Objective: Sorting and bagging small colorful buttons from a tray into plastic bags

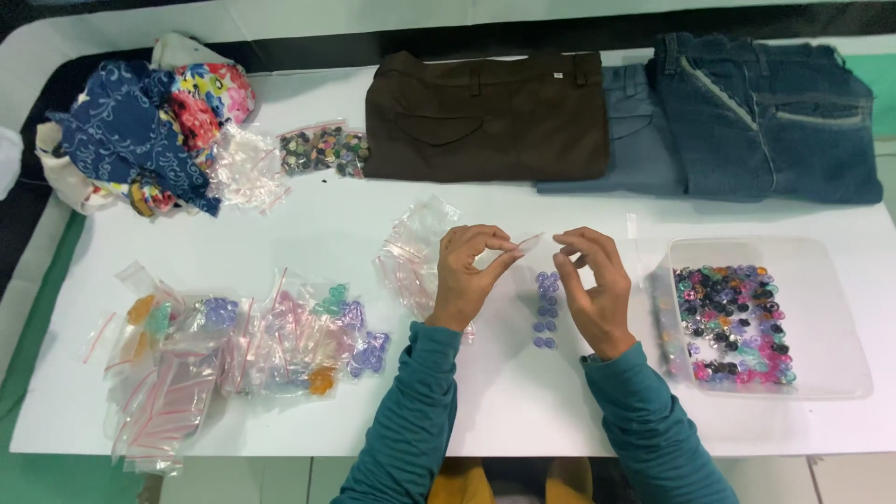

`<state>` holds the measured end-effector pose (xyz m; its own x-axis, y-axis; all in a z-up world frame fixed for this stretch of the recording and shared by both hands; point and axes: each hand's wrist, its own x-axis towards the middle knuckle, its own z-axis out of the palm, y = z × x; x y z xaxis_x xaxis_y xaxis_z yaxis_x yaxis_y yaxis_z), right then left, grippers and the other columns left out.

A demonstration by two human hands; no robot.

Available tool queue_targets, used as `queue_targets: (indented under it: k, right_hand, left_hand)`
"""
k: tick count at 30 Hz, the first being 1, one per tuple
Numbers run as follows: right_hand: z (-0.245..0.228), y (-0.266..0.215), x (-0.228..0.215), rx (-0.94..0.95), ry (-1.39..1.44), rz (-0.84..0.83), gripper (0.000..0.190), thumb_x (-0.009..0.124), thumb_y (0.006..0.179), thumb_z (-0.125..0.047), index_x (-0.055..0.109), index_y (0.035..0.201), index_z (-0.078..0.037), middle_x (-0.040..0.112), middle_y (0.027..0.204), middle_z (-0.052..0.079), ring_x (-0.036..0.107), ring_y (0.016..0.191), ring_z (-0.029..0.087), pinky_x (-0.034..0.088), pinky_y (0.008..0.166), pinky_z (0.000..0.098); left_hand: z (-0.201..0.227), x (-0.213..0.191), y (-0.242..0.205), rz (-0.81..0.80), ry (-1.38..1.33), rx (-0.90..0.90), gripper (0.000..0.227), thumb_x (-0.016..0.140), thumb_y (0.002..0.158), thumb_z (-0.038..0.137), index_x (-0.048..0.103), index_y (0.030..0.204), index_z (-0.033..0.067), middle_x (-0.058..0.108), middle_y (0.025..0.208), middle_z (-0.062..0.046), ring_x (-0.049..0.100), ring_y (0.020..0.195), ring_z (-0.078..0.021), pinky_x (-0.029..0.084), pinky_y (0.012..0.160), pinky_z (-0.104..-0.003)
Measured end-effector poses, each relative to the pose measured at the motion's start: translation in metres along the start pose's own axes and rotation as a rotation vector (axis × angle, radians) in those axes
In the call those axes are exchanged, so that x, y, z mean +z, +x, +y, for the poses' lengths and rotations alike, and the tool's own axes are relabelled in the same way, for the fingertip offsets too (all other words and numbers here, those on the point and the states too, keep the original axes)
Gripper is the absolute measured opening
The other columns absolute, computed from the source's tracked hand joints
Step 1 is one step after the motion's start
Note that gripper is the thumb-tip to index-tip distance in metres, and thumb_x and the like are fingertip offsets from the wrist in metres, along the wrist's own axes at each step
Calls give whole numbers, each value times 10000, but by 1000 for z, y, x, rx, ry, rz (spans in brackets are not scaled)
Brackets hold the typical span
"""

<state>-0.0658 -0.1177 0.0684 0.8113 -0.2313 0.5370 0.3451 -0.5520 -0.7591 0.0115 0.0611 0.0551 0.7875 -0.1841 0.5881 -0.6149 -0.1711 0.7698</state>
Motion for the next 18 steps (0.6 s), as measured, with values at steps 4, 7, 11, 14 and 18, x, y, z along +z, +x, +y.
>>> queue_targets:
  k: [4,7,11,14,18]
  right_hand:
    - [1,-6,1,-82,-25,-3,187,673,1005,-80,714,1187,-69,591,1177,122,652,1026,282,565,843,385]
    - [0,-9,3,-126,-1,-23,230,713,982,-187,714,1188,-84,588,1189,127,653,1075,315,564,920,443]
    - [9,-9,6,-199,-144,9,250,764,946,-310,731,1096,-113,608,1138,113,638,976,283,550,803,415]
    - [14,-9,6,-201,-203,21,225,765,955,-325,734,1042,-120,611,1124,109,623,957,280,535,788,417]
    - [5,-7,6,-159,-133,9,97,774,948,-190,745,988,-106,616,1108,112,610,962,275,530,777,393]
  left_hand:
    - [-4,10,-4,-39,-2,15,140,887,808,176,772,883,205,741,898,59,711,956,-162,411,1031,-353]
    - [-2,16,-7,-58,13,16,160,902,781,171,764,855,202,745,886,52,714,953,-174,420,1021,-360]
    - [-3,20,-8,-45,10,78,185,883,786,91,736,843,187,740,910,32,707,965,-207,450,977,-364]
    - [-7,21,-11,-29,19,87,212,880,772,64,729,843,195,740,943,35,700,999,-212,459,983,-370]
    - [-1,22,-9,-48,45,106,201,869,788,74,711,881,156,733,1068,-8,685,1103,-256,474,993,-403]
